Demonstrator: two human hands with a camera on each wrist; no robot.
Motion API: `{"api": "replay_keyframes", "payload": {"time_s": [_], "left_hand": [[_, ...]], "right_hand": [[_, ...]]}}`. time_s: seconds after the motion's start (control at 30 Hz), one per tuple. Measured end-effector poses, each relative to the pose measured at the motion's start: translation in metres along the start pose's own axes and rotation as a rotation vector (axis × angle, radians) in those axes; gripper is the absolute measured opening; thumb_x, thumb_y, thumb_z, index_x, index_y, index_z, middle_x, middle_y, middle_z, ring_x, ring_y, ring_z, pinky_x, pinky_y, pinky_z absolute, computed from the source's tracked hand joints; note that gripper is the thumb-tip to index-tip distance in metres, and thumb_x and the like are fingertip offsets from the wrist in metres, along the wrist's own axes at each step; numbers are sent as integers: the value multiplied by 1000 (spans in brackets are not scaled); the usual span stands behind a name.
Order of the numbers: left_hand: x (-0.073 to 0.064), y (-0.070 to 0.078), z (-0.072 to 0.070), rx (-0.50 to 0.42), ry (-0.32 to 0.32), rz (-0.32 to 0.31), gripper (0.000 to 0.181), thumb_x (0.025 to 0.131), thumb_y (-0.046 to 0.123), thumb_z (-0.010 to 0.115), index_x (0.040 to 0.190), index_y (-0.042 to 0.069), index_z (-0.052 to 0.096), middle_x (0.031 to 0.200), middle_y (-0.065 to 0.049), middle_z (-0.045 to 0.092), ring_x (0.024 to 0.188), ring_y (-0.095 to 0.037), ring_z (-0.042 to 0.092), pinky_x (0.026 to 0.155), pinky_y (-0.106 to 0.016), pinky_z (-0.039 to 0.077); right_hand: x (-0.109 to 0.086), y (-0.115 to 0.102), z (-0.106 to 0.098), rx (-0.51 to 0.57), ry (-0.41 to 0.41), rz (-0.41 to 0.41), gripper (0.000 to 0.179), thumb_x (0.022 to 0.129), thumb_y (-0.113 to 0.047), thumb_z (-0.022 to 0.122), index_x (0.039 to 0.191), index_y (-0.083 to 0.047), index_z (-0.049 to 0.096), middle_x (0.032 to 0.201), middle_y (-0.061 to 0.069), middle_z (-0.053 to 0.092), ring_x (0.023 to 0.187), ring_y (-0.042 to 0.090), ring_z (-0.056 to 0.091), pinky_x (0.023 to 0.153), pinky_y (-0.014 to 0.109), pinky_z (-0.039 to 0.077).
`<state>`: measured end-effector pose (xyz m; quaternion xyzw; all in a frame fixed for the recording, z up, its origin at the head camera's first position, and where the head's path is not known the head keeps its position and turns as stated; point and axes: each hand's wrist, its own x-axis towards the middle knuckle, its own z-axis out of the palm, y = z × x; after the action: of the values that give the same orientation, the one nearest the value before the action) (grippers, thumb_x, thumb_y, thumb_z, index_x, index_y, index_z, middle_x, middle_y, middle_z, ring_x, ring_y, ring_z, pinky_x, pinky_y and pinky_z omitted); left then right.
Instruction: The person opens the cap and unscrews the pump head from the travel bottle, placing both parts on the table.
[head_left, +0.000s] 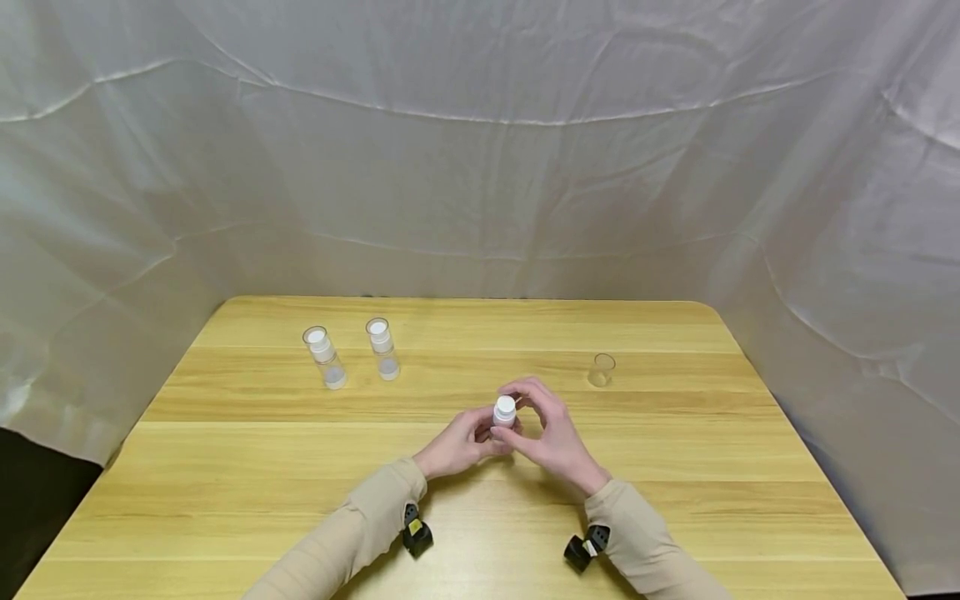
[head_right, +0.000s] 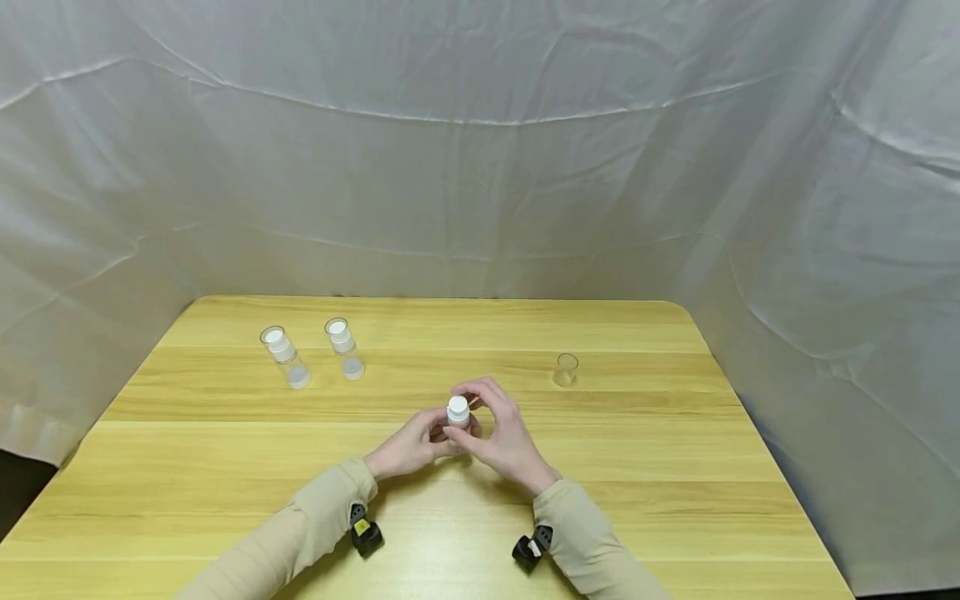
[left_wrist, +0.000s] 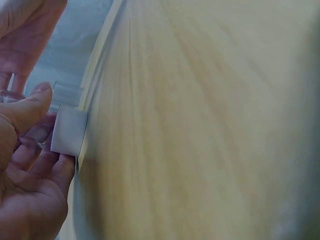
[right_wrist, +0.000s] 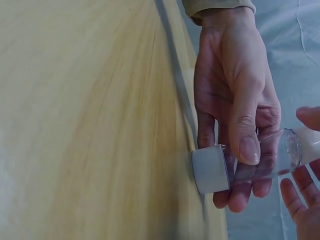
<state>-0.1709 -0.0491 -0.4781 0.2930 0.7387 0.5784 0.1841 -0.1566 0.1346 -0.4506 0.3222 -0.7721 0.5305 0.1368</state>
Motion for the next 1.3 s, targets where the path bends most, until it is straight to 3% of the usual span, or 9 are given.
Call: {"api": "replay_keyframes", "payload": {"time_s": [0.23, 0.43, 0.73, 0.87, 1.1, 1.3], "left_hand": [[-1, 2, 0, 63, 13, 11, 35, 94, 6, 68, 127, 0, 61, 125, -15, 68, 120, -27, 64, 108, -20, 49], [0, 1, 0, 41, 13, -6, 34, 94, 7, 68, 127, 0, 61, 124, -16, 69, 118, -24, 64, 105, -19, 50], [-1, 2, 0, 38, 8, 5, 38, 94, 5, 67, 130, -3, 59, 128, -18, 67, 123, -30, 63, 110, -22, 49], [-1, 2, 0, 71, 19, 8, 36, 94, 7, 69, 128, 0, 61, 125, -15, 68, 121, -28, 63, 110, -23, 49], [-1, 1, -1, 46, 12, -3, 34, 94, 7, 68, 127, 0, 61, 123, -16, 68, 119, -25, 63, 106, -19, 50], [-1, 2, -1, 33, 5, 3, 37, 94, 5, 67, 130, -4, 59, 128, -19, 67, 123, -31, 63, 109, -21, 50]], "right_hand": [[5, -27, -2, -2, 13, 26, 39, 75, 16, 77, 110, 8, 60, 105, 19, 64, 95, 14, 61, 90, 19, 56], [7, -32, -5, 24, -23, 6, 39, 74, 20, 72, 110, 9, 61, 105, 21, 64, 95, 15, 60, 91, 19, 56], [2, -13, 0, -6, 15, 19, 47, 72, 14, 80, 115, 6, 60, 106, 20, 64, 95, 18, 60, 88, 25, 57], [1, -8, 2, -16, 29, 44, 44, 74, 14, 79, 112, 4, 61, 105, 17, 64, 95, 12, 60, 90, 19, 55], [3, -8, 1, 22, -7, -3, 43, 71, 22, 74, 111, 11, 60, 106, 22, 63, 96, 18, 60, 94, 15, 54], [0, -2, 0, 1, -3, 25, 49, 74, 8, 82, 118, 2, 61, 111, 17, 64, 101, 13, 60, 92, 22, 56]]}}
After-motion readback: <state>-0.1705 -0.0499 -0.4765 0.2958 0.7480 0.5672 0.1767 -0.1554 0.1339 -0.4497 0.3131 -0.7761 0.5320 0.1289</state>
